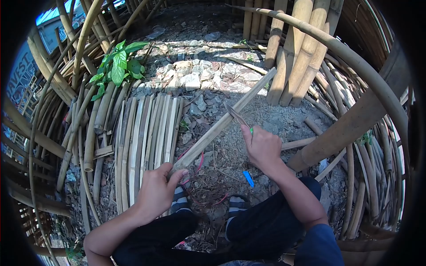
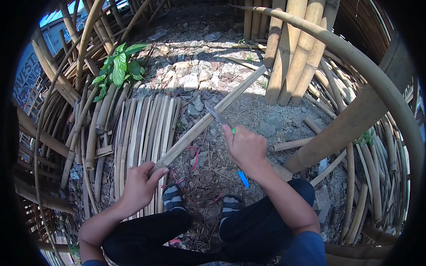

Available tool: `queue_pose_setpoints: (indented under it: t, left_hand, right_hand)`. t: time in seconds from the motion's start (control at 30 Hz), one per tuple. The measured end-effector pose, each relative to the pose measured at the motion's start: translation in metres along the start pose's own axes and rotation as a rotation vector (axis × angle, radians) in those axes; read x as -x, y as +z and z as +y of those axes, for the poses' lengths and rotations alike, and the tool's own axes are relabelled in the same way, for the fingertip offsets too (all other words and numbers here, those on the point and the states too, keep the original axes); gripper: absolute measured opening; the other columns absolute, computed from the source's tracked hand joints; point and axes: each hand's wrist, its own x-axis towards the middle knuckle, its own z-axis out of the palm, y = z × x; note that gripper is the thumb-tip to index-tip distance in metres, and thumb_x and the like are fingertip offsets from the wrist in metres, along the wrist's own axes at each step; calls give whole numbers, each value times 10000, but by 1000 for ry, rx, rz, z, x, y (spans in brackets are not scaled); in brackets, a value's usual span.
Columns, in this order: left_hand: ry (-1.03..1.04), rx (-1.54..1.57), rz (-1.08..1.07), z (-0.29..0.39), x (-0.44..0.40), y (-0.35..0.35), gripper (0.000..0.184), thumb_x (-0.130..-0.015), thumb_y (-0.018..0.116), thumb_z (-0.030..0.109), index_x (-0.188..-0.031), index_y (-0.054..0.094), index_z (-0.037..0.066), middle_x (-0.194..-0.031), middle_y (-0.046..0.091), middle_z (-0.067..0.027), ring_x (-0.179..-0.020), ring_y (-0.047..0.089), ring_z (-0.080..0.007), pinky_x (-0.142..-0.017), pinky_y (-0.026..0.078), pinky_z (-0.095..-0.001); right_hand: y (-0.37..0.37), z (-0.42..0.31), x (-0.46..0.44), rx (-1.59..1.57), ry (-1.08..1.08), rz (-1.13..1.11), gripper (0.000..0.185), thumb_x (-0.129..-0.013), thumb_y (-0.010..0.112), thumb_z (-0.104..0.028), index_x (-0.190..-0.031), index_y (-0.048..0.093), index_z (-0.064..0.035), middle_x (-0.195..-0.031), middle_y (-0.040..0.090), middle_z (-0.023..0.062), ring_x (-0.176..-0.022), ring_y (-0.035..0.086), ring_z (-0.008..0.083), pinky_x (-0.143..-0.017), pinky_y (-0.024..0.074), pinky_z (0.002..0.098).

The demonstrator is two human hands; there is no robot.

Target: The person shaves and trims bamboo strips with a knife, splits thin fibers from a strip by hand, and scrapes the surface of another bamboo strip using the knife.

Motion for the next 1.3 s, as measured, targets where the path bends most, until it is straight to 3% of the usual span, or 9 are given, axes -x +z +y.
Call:
queue_pose_setpoints:
  t: [0.1,0.27,0.37,0.57,0.6,0.93,1.07,1.17,1.3]
  left_hand:
    - [-12,-32,0,-2,-2,-1,391,-942,701,241,-719,578,-56,-479,457,-92,-483,393,-71,-436,336,-353]
    - [5,-30,18,8,0,3,402,-939,703,225,-690,545,-48,-470,435,-86,-477,356,-79,-431,321,-358]
    - [6,-54,33,-8,3,2,400,-937,703,208,-680,528,-43,-471,436,-93,-471,353,-88,-431,318,-359]
    - [96,-112,77,-7,1,5,379,-939,696,170,-680,518,-41,-477,426,-117,-476,325,-102,-435,307,-362]
    - [92,-161,59,-4,1,4,341,-924,700,176,-718,549,-49,-529,509,-213,-437,475,-354,-458,379,-412]
    - [55,-127,59,0,7,-1,327,-941,685,141,-725,527,-46,-539,538,-192,-433,514,-261,-461,395,-385]
    - [65,-155,59,1,8,-3,331,-942,686,145,-721,529,-45,-539,542,-192,-434,520,-224,-457,391,-376]
    - [82,-95,66,4,16,-8,338,-941,689,149,-715,530,-47,-520,516,-180,-432,477,-176,-452,378,-379]
    - [21,-84,53,-8,8,-4,358,-940,693,149,-704,517,-55,-489,455,-146,-470,344,-122,-441,336,-366]
  right_hand:
    - [4,16,0,13,-3,48,508,-991,533,-471,-683,585,-71,-524,597,133,-438,619,287,-399,463,409]
    - [4,-31,30,-218,-242,-1,512,-1015,502,-432,-679,584,-53,-538,591,161,-467,608,341,-436,467,461]
    - [0,5,-4,-90,-28,-16,514,-1007,514,-439,-672,582,-56,-545,596,165,-472,615,337,-438,469,460]
    - [3,-4,9,-71,-98,6,522,-1010,502,-447,-677,584,-53,-538,594,164,-461,618,341,-435,471,468]
    - [1,-8,12,-102,-147,5,520,-1011,499,-446,-683,586,-53,-540,596,165,-465,620,345,-438,473,468]
    - [-4,14,-9,-39,4,17,554,-1015,477,-470,-669,580,-51,-553,601,168,-486,621,364,-461,481,477]
    - [-7,9,5,-66,-188,31,559,-1013,480,-475,-666,582,-49,-549,598,169,-484,619,362,-461,480,481]
    - [-4,56,-27,58,7,63,547,-1010,491,-470,-672,588,-51,-540,593,159,-465,612,346,-444,474,470]
    - [0,36,-17,-40,-48,111,529,-1012,496,-455,-684,588,-51,-516,575,149,-442,597,338,-423,461,460]
